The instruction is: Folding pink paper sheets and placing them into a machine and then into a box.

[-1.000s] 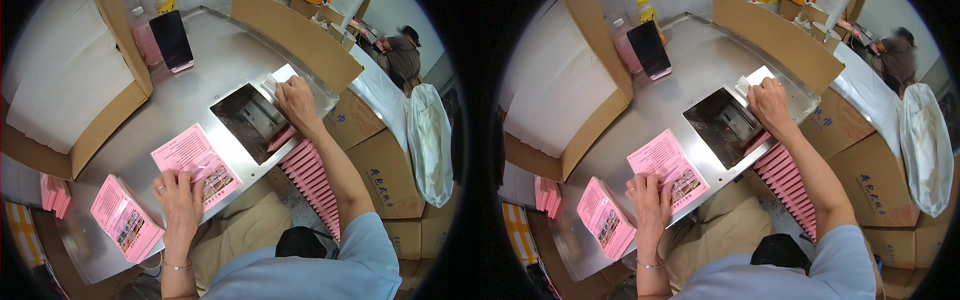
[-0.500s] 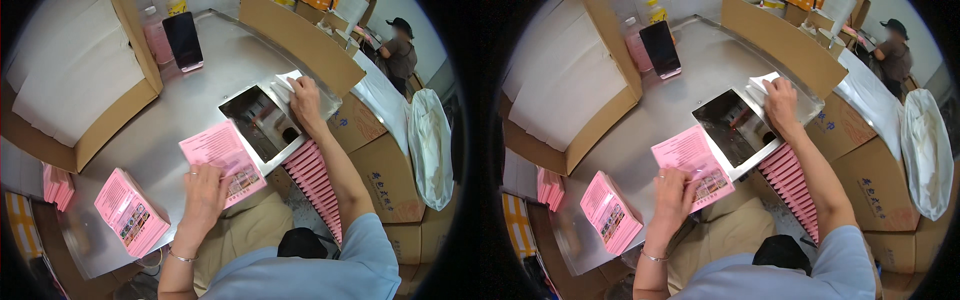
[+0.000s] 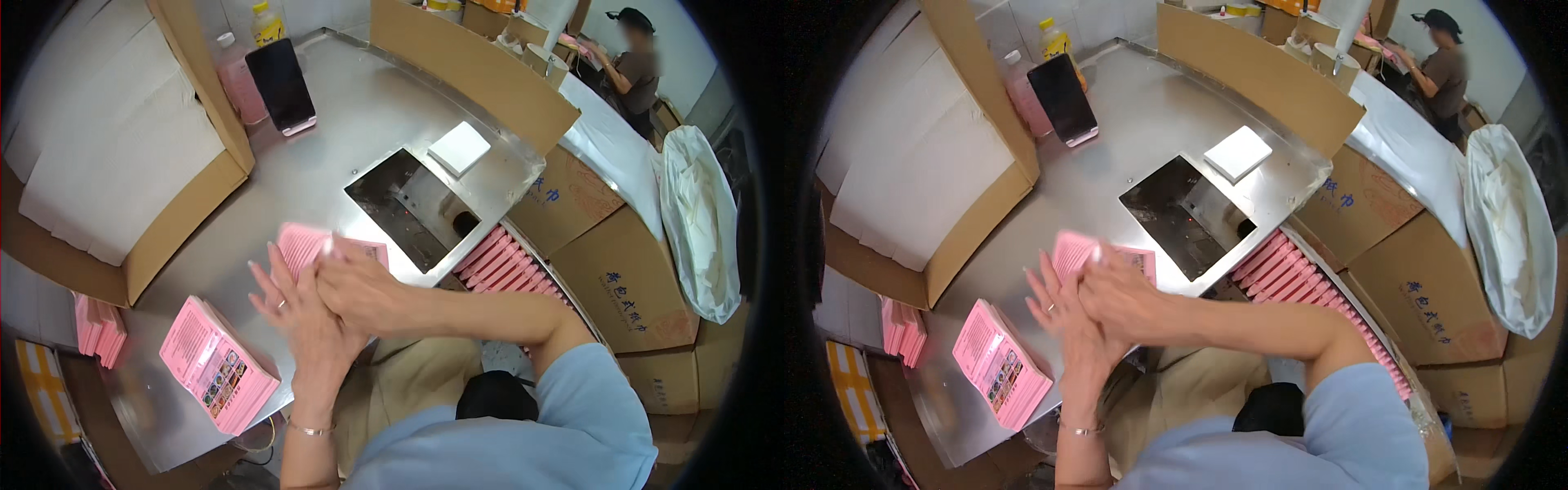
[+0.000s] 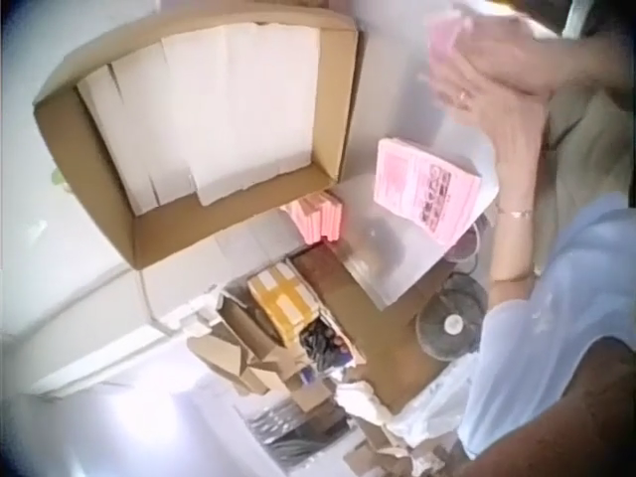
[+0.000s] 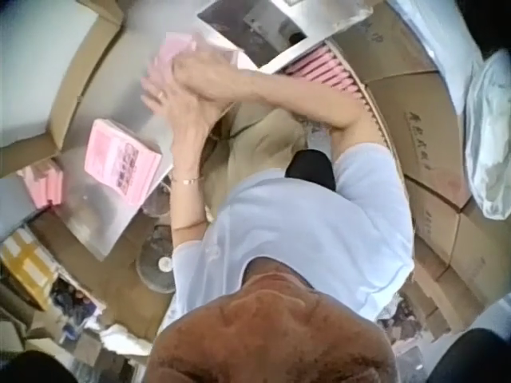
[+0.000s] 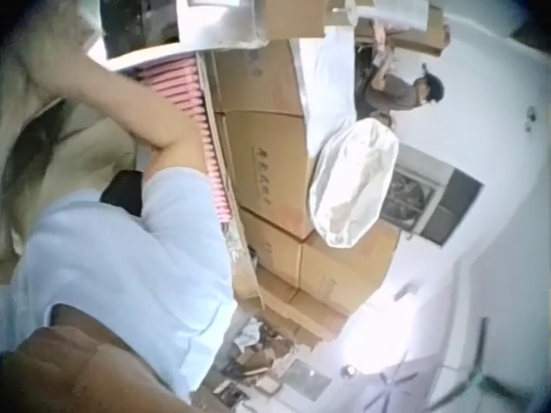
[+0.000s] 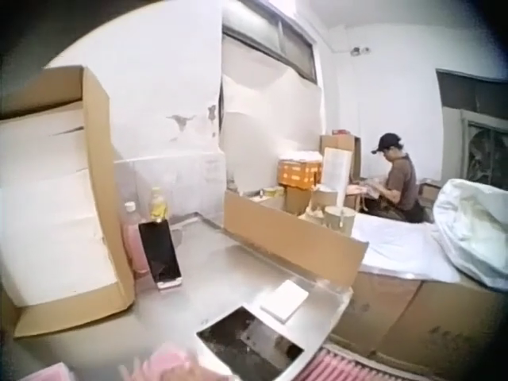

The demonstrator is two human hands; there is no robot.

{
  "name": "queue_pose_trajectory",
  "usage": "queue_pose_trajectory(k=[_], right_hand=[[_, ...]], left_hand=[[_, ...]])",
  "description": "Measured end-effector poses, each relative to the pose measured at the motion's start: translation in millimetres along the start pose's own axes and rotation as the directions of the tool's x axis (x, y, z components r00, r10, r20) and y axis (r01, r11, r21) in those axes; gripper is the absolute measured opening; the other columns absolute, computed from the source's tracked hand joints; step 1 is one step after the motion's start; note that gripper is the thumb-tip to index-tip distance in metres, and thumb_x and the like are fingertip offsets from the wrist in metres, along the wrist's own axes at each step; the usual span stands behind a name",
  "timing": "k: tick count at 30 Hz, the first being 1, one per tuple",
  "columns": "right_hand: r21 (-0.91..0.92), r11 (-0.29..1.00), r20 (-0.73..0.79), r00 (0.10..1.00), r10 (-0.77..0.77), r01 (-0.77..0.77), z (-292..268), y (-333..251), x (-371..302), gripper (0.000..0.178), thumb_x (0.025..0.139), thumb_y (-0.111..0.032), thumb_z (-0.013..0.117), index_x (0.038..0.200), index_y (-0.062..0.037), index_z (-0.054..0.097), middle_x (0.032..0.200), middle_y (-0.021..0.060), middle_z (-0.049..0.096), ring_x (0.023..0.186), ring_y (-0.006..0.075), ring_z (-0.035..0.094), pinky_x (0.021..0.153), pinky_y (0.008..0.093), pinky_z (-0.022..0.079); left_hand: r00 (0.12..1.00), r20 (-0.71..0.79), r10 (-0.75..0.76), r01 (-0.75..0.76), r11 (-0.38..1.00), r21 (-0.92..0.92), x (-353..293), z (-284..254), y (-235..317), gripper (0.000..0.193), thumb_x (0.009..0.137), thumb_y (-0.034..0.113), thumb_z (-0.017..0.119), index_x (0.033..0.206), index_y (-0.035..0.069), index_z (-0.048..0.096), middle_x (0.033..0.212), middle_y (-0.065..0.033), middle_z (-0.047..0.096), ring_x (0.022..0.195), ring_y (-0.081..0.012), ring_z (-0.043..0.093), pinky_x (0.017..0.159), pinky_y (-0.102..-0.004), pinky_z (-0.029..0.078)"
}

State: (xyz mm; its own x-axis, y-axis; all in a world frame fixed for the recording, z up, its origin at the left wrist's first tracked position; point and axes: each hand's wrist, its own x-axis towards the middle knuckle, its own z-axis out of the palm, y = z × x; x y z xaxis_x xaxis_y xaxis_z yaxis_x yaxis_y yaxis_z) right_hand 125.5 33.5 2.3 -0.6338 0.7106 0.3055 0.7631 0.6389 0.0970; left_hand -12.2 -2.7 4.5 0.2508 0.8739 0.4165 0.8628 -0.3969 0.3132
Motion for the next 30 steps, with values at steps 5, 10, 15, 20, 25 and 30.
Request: queue_pose_trajectory(k=[5,10,15,20,25,30], right_hand=[[-0.107,0.842,-0.384,0.803,0.455,-0.529,-23,102,-44,0.047,0.082,-0.036,0.073,0.11,0.0001,0.063,0.099,0.0184,0.063,0.096,0.0358,0.06,0.09,0.0506,0.042],[-0.078,0.86,-0.238,0.847,0.475,-0.504,-1,134,-87,0.036,0.074,-0.007,0.072,0.107,0.0001,0.059,0.1,0.018,0.054,0.099,0.0371,0.052,0.088,0.046,0.045],[0.338,0.844,-0.437,0.724,0.533,-0.417,-6,131,-86,0.05,0.073,0.012,0.059,0.12,-0.0044,0.065,0.114,0.019,0.061,0.099,0.0393,0.062,0.085,0.0454,0.052],[0.172,0.984,0.113,0.991,-0.073,0.053,-30,-2,-67,0.034,0.083,-0.01,0.063,0.115,0.0008,0.063,0.122,0.0196,0.06,0.118,0.0378,0.059,0.096,0.0589,0.049],[0.056,0.997,0.13,0.991,0.037,-0.044,-4,10,-23,0.028,0.09,-0.012,0.054,0.115,-0.0082,0.066,0.119,0.0224,0.06,0.113,0.0405,0.06,0.106,0.0745,0.028],[0.139,0.964,-0.064,0.97,0.236,-0.225,49,69,-9,0.031,0.088,-0.013,0.053,0.117,-0.0036,0.06,0.113,0.0221,0.063,0.116,0.0442,0.057,0.1,0.076,0.031]], left_hand=[[0.997,0.062,-0.053,0.042,0.985,0.17,-13,-14,-4,0.073,0.069,0.048,0.077,0.129,0.009,0.061,0.138,-0.0197,0.05,0.117,-0.0431,0.047,0.093,-0.0522,0.036],[1.0,-0.008,-0.03,0.031,0.99,0.136,-7,-17,-3,0.053,0.083,0.044,0.068,0.121,0.006,0.064,0.137,-0.0197,0.05,0.114,-0.0392,0.047,0.093,-0.05,0.035],[0.983,0.175,0.053,-0.073,0.991,0.111,-16,-26,13,0.05,0.081,0.036,0.07,0.119,0.004,0.064,0.13,-0.0207,0.054,0.109,-0.0398,0.051,0.087,-0.0494,0.042],[0.973,0.22,0.074,-0.042,0.988,-0.147,-21,-45,-8,0.064,0.076,0.026,0.074,0.132,0.002,0.056,0.115,-0.0202,0.052,0.096,-0.0367,0.053,0.081,-0.045,0.048],[0.994,0.015,0.108,-0.104,0.977,-0.185,-19,-18,18,0.085,0.073,0.023,0.078,0.148,0.003,0.041,0.106,-0.02,0.051,0.091,-0.0359,0.055,0.075,-0.0434,0.045],[0.98,0.176,0.093,-0.037,0.954,-0.298,-2,-19,15,0.088,0.081,0.02,0.078,0.153,0.004,0.032,0.106,-0.0195,0.053,0.094,-0.0369,0.054,0.083,-0.0439,0.045]])
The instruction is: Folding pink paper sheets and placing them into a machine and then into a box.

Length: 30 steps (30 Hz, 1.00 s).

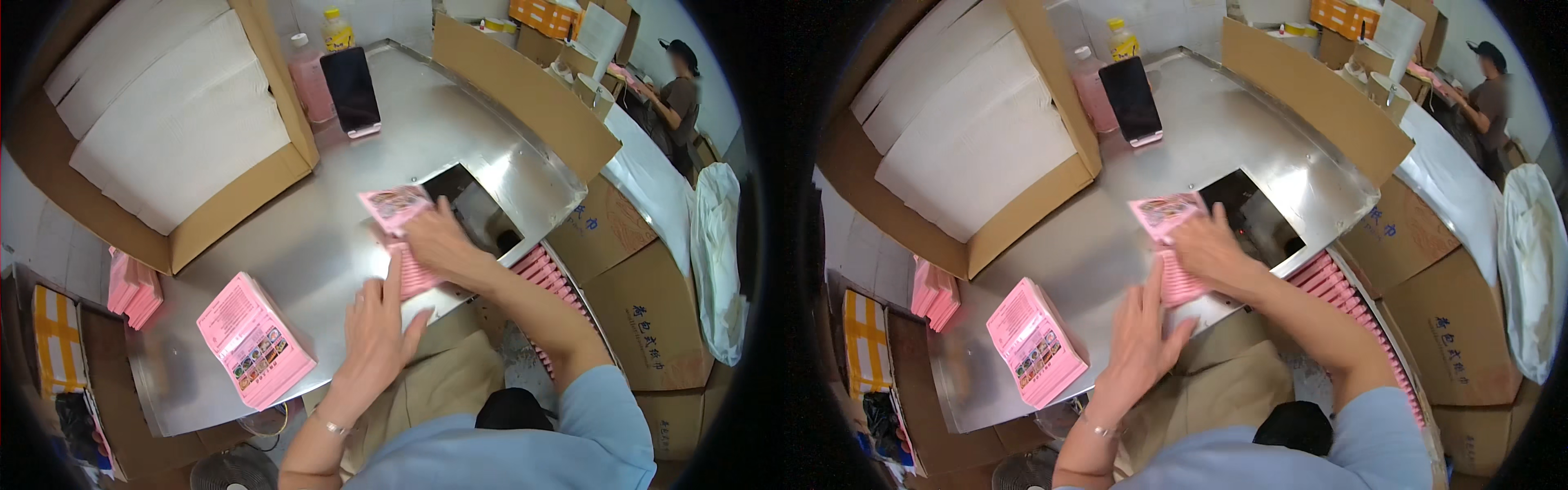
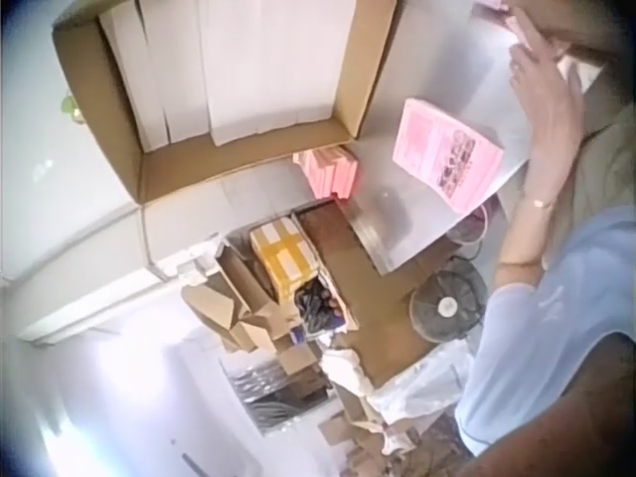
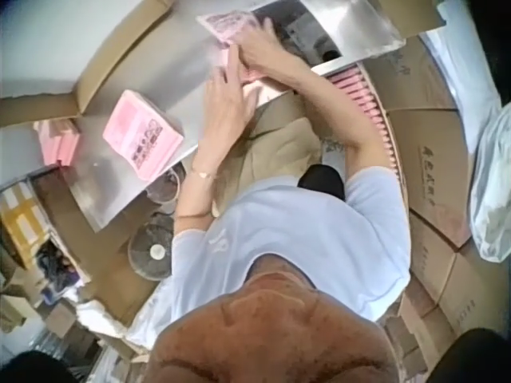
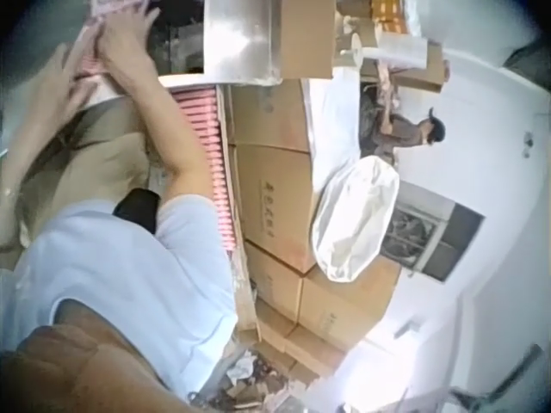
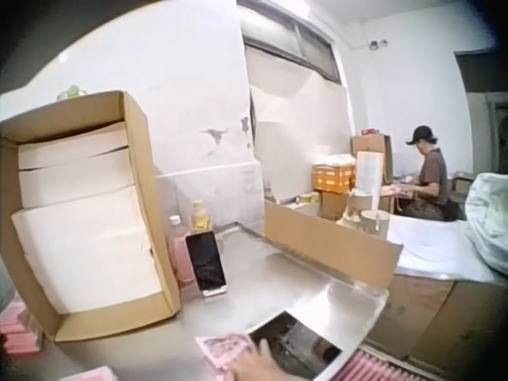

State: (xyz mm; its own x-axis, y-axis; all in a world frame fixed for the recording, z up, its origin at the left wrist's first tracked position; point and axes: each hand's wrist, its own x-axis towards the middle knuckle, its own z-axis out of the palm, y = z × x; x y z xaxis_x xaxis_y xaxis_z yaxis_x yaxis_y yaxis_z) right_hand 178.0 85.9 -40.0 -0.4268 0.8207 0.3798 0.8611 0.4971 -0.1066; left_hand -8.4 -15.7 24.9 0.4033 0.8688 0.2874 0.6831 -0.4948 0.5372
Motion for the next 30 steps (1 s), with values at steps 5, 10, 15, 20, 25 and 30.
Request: queue_pose_trajectory(k=[5,10,15,20,25,30], right_hand=[[0.18,0.951,0.198,0.956,0.217,-0.253,-34,55,-12,0.022,0.087,-0.013,0.057,0.076,0.002,0.069,0.077,0.0244,0.069,0.075,0.0452,0.068,0.071,0.0532,0.055],[0.175,0.98,-0.176,0.977,0.124,-0.093,-108,-12,7,0.019,0.087,-0.003,0.063,0.105,-0.0014,0.071,0.083,0.0164,0.069,0.073,0.0352,0.067,0.065,0.0448,0.053],[0.335,0.869,-0.582,0.805,-0.113,0.364,-117,-92,169,0.056,0.087,-0.006,0.066,0.14,0.0041,0.048,0.12,0.0302,0.062,0.107,0.0418,0.063,0.087,0.0441,0.052],[0.517,0.856,-0.546,0.775,0.318,0.013,-81,-113,319,0.089,0.085,-0.024,0.075,0.145,0.0182,0.026,0.137,0.0421,0.045,0.128,0.0529,0.047,0.11,0.0468,0.039],[0.497,0.853,-0.541,0.711,0.449,-0.16,-65,-120,399,0.109,0.068,-0.044,0.086,0.143,0.0154,0.034,0.136,0.0378,0.048,0.13,0.0505,0.044,0.113,0.0505,0.035],[0.153,0.938,-0.633,0.699,0.334,-0.31,-25,-72,428,0.096,0.071,-0.06,0.08,0.139,-0.0009,0.048,0.125,0.027,0.053,0.119,0.044,0.05,0.101,0.0542,0.042]], left_hand=[[0.983,0.11,0.148,-0.137,0.985,-0.101,-36,-54,-17,0.063,0.08,0.018,0.079,0.137,0.006,0.055,0.111,-0.0166,0.057,0.095,-0.0334,0.057,0.083,-0.0401,0.047],[0.963,0.11,0.246,-0.256,0.962,0.091,-31,-148,-84,0.045,0.081,0.012,0.075,0.123,0.005,0.06,0.101,-0.0153,0.059,0.086,-0.0319,0.06,0.074,-0.0424,0.049],[0.944,-0.322,0.066,0.158,0.769,0.62,41,-242,-176,0.078,0.073,0.012,0.074,0.143,0.0,0.041,0.133,-0.0289,0.047,0.123,-0.0464,0.044,0.102,-0.0536,0.04],[0.571,-0.818,-0.076,0.403,0.894,0.198,114,-282,-237,0.101,0.073,0.023,0.075,0.15,-0.011,0.02,0.149,-0.037,0.03,0.138,-0.0531,0.029,0.117,-0.0556,0.024],[0.465,-0.881,-0.088,0.455,0.877,0.153,141,-304,-286,0.103,0.078,0.03,0.072,0.15,-0.017,0.015,0.157,-0.0369,0.019,0.147,-0.0488,0.018,0.122,-0.0525,0.014],[0.481,-0.848,-0.224,0.519,0.852,0.069,166,-310,-255,0.1,0.077,0.035,0.075,0.147,-0.015,0.024,0.153,-0.0361,0.025,0.146,-0.0479,0.022,0.122,-0.0517,0.021]])
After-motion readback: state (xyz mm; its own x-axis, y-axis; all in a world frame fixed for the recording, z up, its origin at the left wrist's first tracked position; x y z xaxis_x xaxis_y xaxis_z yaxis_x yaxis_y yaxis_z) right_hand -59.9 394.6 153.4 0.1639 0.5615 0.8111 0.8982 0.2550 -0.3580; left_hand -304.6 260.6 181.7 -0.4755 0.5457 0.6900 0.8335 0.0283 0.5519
